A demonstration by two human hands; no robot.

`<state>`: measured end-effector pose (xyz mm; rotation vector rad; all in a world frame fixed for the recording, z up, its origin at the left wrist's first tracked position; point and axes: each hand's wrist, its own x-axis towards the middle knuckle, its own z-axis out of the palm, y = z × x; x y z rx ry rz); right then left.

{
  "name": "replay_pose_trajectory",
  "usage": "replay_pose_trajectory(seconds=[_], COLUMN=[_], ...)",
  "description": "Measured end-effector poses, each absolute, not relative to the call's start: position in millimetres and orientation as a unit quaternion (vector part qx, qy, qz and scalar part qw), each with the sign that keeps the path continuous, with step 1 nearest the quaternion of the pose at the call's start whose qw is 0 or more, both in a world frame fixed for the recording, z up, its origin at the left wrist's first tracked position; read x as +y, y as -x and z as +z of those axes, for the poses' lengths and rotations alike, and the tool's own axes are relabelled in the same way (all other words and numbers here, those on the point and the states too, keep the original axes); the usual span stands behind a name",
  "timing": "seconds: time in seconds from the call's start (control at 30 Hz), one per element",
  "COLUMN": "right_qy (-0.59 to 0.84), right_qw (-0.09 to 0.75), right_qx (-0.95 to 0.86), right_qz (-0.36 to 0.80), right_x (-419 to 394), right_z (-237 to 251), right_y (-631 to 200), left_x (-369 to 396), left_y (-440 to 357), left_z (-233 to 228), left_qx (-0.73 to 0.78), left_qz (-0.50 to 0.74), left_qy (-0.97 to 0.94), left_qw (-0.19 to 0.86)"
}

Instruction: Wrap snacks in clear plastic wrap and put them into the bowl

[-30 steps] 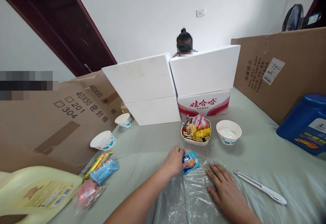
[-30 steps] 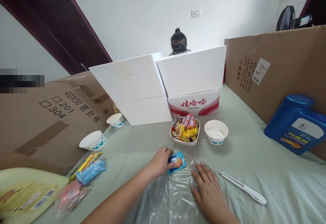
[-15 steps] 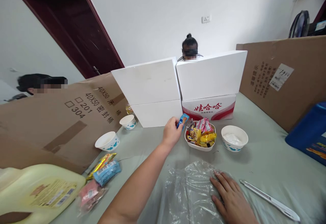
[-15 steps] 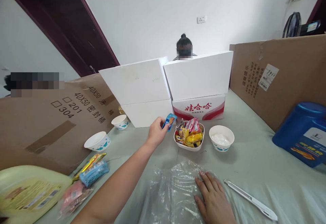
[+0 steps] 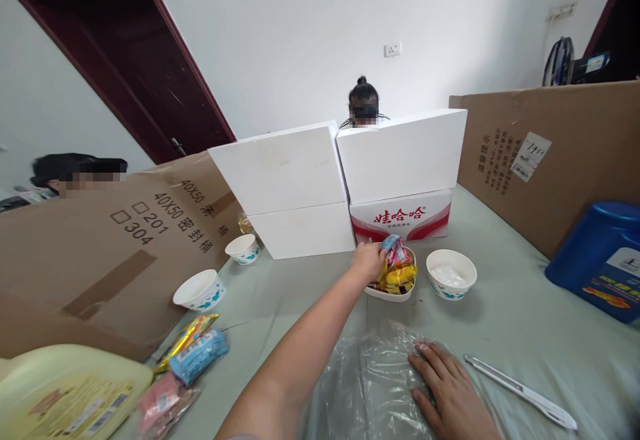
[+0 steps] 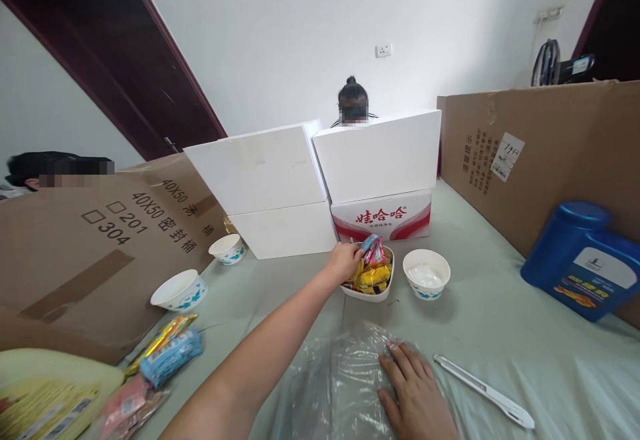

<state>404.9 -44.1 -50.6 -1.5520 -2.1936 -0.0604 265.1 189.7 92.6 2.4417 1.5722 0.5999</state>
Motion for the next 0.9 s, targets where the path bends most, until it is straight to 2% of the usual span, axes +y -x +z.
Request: replay_pose_trajectory(seconds=[0.13,0.27,0.43,0.57,0.7,0.83,0.9], right_qy=[0.569,0.563,0.564,0.583,0.647,0.689,0.706], right_qw=[0.223,0.243,0.375,0.442,0.41,0.342,0.307], right_qx=[-0.791,-0.788,-0.733,-0.681,-0.641,-0.63,-0.629], right_qz=[0.014,0.047,0.061,0.03,0.051,0.101,0.106], right_x=[-43.4,-45.9,-47.0,-26.8,9.9,60.6,90.1], right_z=[-49.7,-40.0,0.7,27.9,26.6,12.3,14.8], right_y=[-404.5,-405.5,-412.4,-429.3,-456.2,-497.3,-521.5], left_x=[179.2,162.5,120.0,57.8,0.0,-23.8,-28.0], left_y=[-238.2,-197.8,-152.1,-138.0,-142.4,-151.2,-151.0], left_z=[91.0,69.9,40.0,31.9,3.1,-52.9,-72.4], left_qx=[0.509,0.53,0.545,0.465,0.371,0.343,0.372], left_qz=[0.248,0.293,0.314,0.31,0.273,0.286,0.299], left_qy=[-0.819,-0.789,-0.765,-0.819,-0.884,-0.89,-0.869], left_qw=[0.093,0.109,0.137,0.128,0.076,-0.091,-0.132])
